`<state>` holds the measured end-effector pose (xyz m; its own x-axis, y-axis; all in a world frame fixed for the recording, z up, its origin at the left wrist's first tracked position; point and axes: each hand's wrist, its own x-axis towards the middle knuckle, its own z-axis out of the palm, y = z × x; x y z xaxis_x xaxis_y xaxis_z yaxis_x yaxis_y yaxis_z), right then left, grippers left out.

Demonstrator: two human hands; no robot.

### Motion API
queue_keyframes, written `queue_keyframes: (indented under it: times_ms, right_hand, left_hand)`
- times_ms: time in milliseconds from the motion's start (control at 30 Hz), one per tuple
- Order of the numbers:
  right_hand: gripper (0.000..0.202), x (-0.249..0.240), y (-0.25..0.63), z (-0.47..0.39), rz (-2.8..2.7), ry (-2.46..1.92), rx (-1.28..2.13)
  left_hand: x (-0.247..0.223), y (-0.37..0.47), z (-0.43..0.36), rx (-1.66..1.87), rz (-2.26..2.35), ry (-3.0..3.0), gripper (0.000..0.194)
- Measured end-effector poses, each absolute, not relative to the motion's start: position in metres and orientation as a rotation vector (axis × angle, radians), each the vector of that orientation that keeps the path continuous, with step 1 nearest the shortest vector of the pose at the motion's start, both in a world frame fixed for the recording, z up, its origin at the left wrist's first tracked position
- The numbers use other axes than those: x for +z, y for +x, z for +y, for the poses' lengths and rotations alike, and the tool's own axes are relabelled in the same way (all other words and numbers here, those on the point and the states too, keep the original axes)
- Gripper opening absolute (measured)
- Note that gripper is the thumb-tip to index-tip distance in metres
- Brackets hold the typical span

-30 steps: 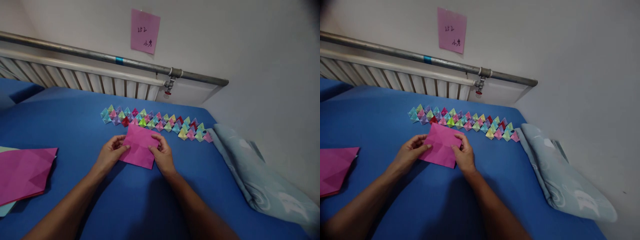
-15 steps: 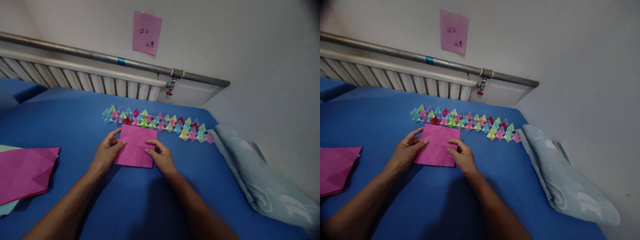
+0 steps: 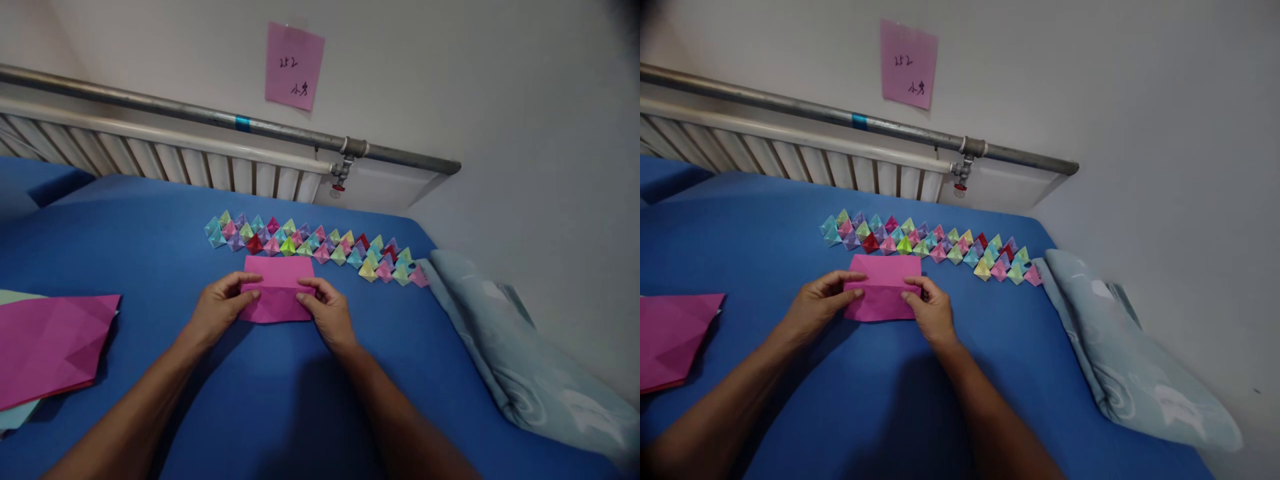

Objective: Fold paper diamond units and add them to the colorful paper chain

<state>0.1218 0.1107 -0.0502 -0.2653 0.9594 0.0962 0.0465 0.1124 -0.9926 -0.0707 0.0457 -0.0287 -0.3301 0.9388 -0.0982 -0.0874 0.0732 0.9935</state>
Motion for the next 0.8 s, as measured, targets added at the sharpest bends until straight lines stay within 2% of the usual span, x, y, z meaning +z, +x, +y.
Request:
queue_keyframes:
  times_ms: [100, 333, 667, 800]
  right_hand:
    - [0.022, -0.0479, 0.1227, 0.1097, -1.629, -1.022, 1.1]
    - [0.016, -0.0443, 0.1242, 0.1073, -1.789, -0.959, 0.78]
    - [0.014, -0.0441, 0.1288, 0.1062, -1.898, -0.937, 0.33]
    - [0.013, -0.0419, 0.1306, 0.1062, -1.979, -0.869, 0.279]
  left_hand:
    - [-0.0327, -0.0729, 0.0458, 1.398, 1.533, 1.015, 0.036]
    - [-0.0289, -0.074, 0.0428, 1.45, 1.73, 1.633, 0.016]
    - [-0.0348, -0.0748, 0.0415, 1.538, 1.887, 1.987, 0.009]
    - [-0.034, -0.0772, 0.0426, 1.472, 1.922, 2.124, 0.011]
